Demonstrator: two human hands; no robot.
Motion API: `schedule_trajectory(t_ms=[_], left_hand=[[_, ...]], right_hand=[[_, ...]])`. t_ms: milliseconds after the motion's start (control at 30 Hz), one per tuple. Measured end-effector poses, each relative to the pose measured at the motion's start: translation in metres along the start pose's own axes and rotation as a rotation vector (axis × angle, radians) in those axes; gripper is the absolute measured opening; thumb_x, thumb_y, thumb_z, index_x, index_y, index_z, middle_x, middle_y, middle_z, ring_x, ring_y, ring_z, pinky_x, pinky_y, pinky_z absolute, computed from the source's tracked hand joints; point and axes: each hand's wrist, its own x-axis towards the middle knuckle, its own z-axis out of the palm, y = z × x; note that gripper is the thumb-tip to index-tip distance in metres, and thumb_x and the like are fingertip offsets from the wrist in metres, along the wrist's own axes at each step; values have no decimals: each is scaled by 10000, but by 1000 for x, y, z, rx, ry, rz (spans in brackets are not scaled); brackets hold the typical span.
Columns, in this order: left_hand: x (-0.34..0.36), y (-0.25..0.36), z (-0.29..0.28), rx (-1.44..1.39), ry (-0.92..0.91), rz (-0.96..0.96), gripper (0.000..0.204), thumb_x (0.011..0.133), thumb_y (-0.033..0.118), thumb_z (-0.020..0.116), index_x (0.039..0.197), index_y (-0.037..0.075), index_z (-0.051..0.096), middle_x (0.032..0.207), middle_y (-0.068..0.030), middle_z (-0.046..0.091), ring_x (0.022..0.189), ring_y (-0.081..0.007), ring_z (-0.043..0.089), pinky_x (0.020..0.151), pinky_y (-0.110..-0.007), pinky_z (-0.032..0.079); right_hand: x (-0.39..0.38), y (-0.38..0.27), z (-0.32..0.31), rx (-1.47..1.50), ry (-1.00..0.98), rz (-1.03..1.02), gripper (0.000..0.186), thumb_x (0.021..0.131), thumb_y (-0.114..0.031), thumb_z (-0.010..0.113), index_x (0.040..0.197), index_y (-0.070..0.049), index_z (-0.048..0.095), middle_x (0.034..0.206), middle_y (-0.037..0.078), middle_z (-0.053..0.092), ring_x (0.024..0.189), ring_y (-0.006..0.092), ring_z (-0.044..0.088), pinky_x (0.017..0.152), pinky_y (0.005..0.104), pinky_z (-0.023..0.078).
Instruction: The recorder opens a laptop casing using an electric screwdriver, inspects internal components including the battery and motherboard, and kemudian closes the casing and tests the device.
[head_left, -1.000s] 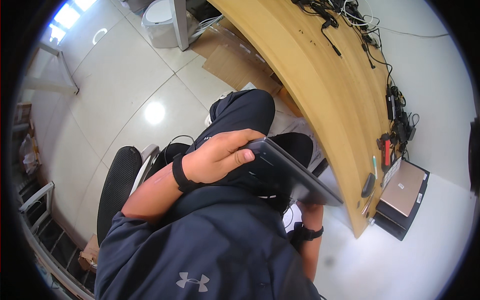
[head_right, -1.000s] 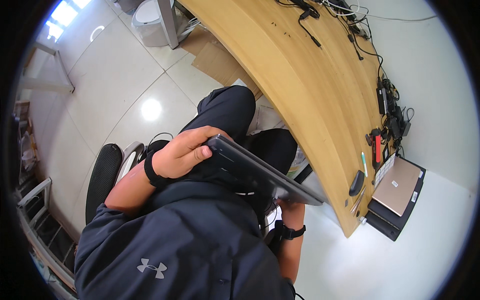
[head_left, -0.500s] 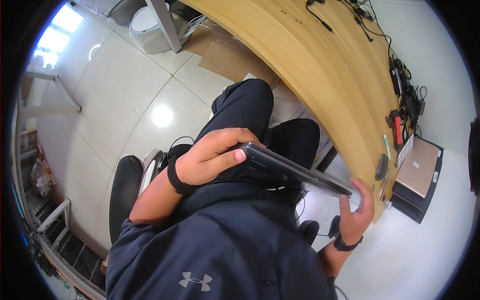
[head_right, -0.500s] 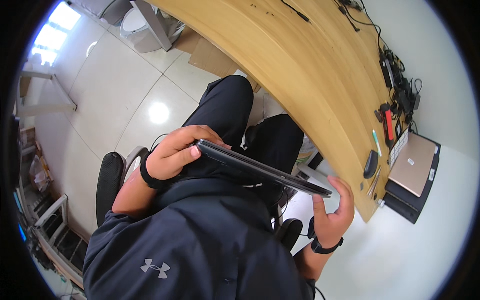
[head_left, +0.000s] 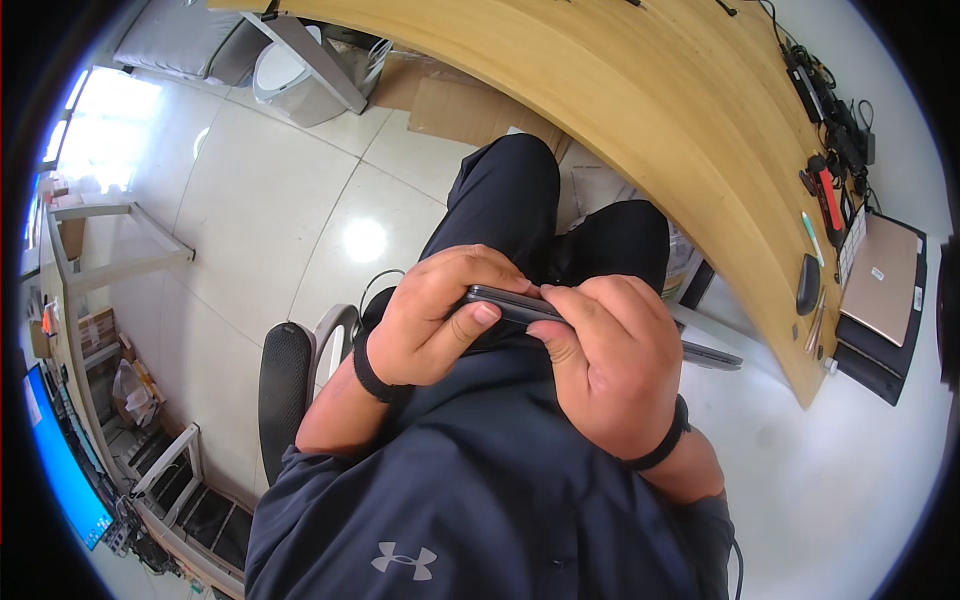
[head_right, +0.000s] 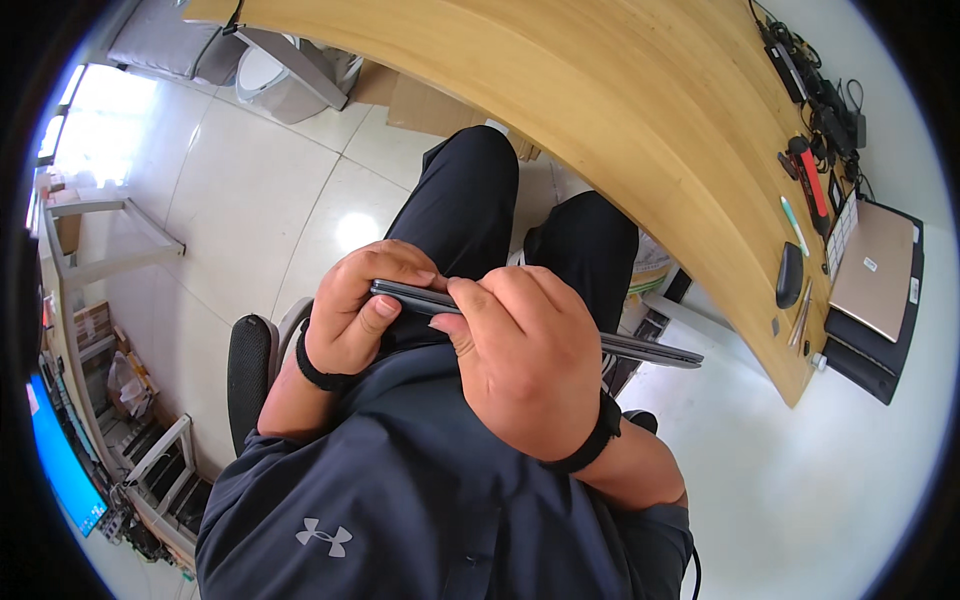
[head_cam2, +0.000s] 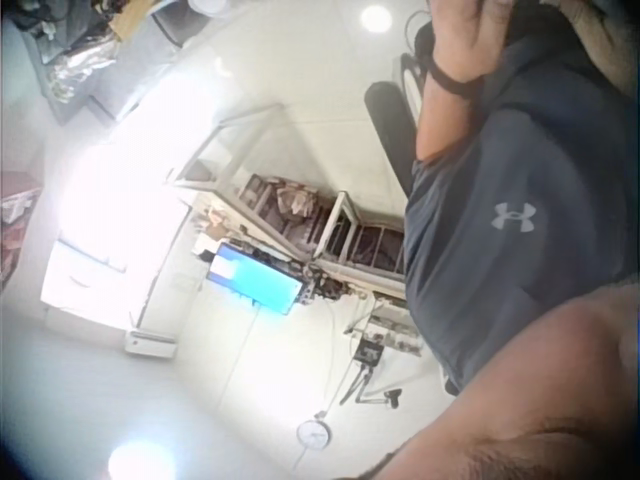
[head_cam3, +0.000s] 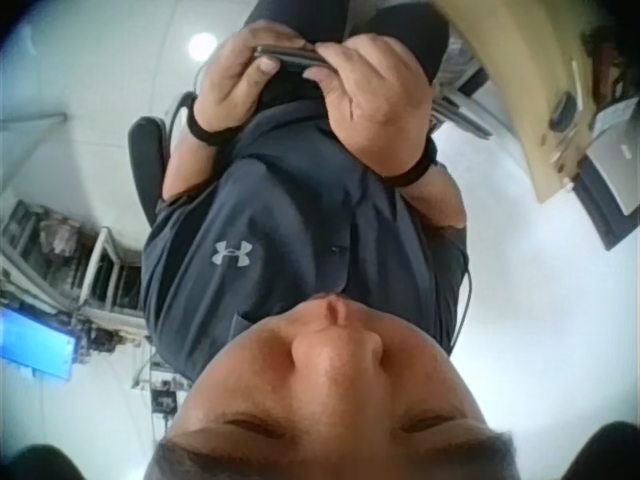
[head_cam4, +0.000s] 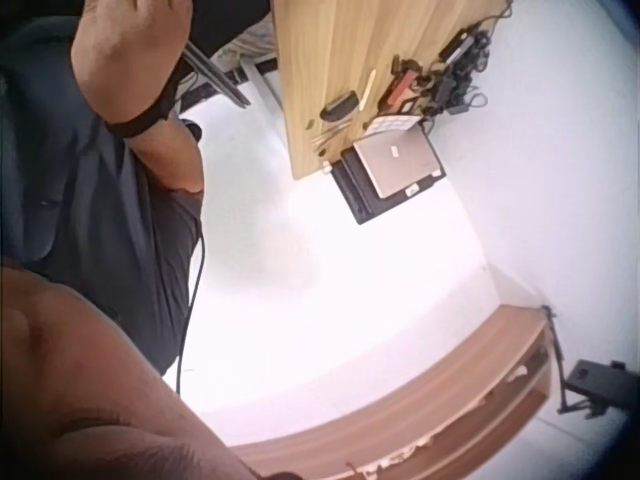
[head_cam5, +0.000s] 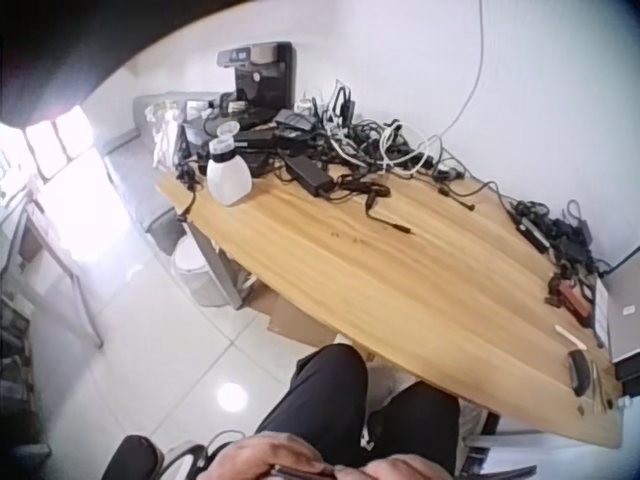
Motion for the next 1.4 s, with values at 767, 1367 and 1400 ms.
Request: schedule_trajectory(t_ms=[767,1367,1400], left_hand=[[35,51,-8,500,-218,30,228,748,101,732,949,12,672,920,-129,689,832,-304,672,754,-376,538],[69,93,56,920,-542,-194,295,788,188,756,1018,23,673,935,-137,697,869,-347,659,793,-434,519],[72,96,67,921,-566,-162,320,796,195,753,1049,22,663,961,-136,694,882,-346,657,799,-436,518]], right_hand=[[-33,15,-34,72,-32,177,301,703,-115,823,942,7,685,820,106,613,703,299,606,623,372,490],[-105,61,-92,32,-35,291,338,697,-159,834,980,-30,703,845,113,662,738,321,611,650,372,489],[-106,60,-92,31,-25,300,338,697,-159,834,980,-30,703,845,113,662,738,321,611,650,372,489]])
